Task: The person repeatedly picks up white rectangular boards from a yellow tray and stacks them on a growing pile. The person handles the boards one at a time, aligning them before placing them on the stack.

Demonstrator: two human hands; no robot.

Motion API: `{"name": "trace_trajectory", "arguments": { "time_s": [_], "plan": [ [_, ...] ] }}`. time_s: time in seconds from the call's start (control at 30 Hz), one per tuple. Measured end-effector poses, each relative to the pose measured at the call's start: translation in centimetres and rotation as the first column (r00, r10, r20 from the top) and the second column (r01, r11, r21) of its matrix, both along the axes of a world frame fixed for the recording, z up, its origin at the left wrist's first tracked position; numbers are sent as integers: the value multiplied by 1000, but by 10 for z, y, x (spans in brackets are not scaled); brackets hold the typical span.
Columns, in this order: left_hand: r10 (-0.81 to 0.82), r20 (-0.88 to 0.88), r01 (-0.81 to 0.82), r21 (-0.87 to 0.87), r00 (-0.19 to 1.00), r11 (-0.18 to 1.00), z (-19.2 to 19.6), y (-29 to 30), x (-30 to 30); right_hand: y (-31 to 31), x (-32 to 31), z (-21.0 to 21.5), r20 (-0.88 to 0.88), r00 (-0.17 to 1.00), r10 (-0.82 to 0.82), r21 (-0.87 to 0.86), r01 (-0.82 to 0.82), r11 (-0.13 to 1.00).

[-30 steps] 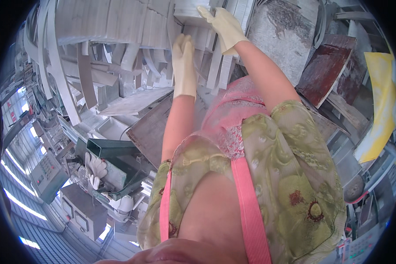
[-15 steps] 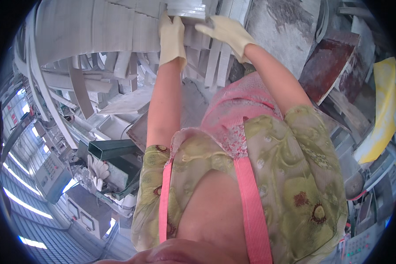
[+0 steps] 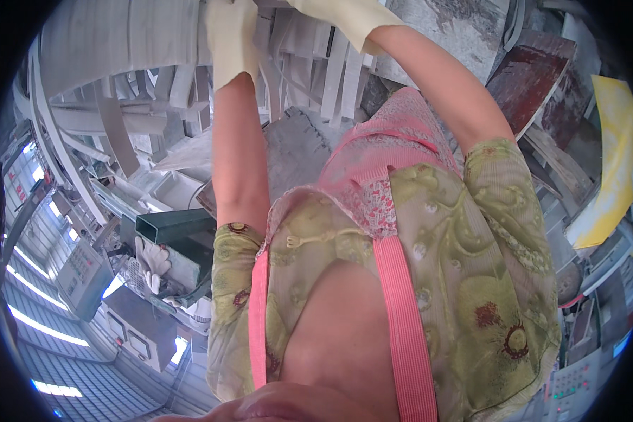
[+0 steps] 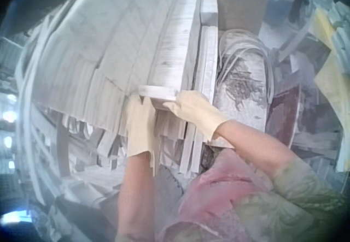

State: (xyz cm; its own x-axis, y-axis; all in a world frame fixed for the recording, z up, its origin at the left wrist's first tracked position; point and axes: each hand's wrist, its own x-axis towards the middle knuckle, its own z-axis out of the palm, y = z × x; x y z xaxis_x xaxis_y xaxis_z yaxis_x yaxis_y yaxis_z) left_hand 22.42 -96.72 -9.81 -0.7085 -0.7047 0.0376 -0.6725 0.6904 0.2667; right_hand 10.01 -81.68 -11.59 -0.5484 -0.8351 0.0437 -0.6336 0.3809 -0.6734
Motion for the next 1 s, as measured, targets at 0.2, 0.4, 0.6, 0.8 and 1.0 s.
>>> {"name": "trace_trajectory", "arguments": {
  "time_s": [0.2, 0.4, 0.6, 0.8, 1.0],
  "plan": [
    [165, -176, -139, 151, 971, 979, 31, 13, -11, 4, -7, 8, -58, 997, 45, -5, -46, 999],
    [126, -130, -110, 126, 983, 986, 57, 4, -10, 3, -11, 22, -93, 995, 34, -117, -45, 992],
    [12, -159, -27, -94, 987, 995, 64, 5, -20, 7, -21, 31, 99, 995, 33, -157, -17, 987],
    [-23, -198, -3, -128, 980, 992, 61, 8, -35, 10, -27, 18, 324, 945, 55, -291, 45, 956],
    [-188, -281, 121, -242, 941, 963, 50, -1, -46, 7, -19, -9, 342, 940, -3, -472, 175, 864]
  ]
}}
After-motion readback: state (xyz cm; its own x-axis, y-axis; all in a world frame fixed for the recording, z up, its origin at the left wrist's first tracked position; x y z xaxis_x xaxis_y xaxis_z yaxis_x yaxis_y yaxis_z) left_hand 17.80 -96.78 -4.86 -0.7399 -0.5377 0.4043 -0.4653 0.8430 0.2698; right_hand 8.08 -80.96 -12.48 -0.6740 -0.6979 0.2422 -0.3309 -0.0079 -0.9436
